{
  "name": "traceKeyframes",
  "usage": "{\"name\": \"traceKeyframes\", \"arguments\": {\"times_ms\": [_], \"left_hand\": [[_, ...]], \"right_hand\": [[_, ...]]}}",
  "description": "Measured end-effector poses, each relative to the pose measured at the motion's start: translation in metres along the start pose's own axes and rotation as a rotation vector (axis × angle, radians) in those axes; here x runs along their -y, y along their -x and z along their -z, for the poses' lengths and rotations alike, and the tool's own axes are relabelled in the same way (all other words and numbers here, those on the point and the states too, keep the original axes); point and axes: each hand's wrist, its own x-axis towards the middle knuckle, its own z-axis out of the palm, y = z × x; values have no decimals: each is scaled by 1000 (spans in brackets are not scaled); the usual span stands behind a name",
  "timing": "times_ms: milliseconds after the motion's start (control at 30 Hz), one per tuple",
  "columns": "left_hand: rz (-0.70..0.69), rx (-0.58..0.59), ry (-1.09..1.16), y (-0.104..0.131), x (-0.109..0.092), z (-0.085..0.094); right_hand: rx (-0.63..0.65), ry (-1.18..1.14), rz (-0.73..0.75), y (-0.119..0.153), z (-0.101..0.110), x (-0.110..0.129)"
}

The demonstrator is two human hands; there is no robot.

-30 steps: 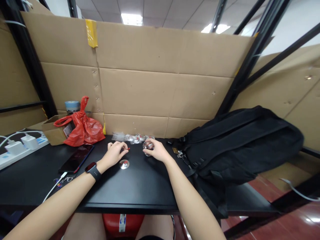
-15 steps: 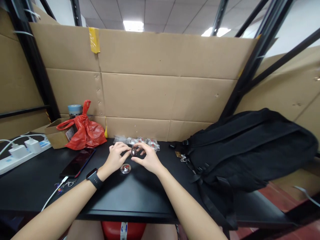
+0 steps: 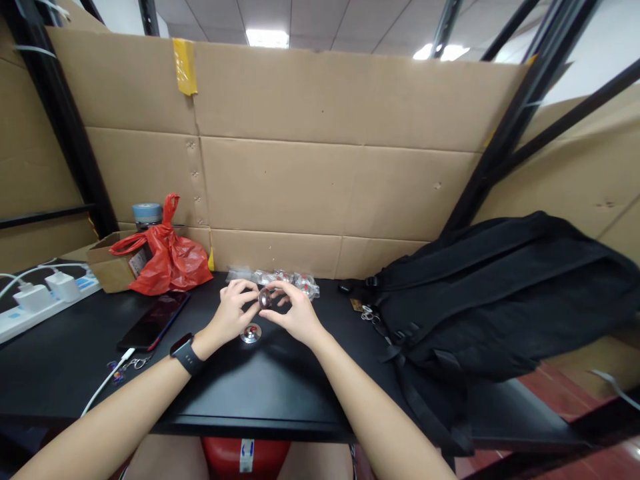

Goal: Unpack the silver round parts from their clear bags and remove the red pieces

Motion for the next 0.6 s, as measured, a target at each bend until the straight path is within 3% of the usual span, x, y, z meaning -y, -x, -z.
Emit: {"name": "traceKeyframes", "arguments": {"times_ms": [267,600], "left_hand": [[26,-55,36,-1,-4,3],[60,6,24,0,-6,3]], "right_hand": [[-6,-146,-80,0,-4,1],[-4,-180,-111,-1,-3,-1]]}}
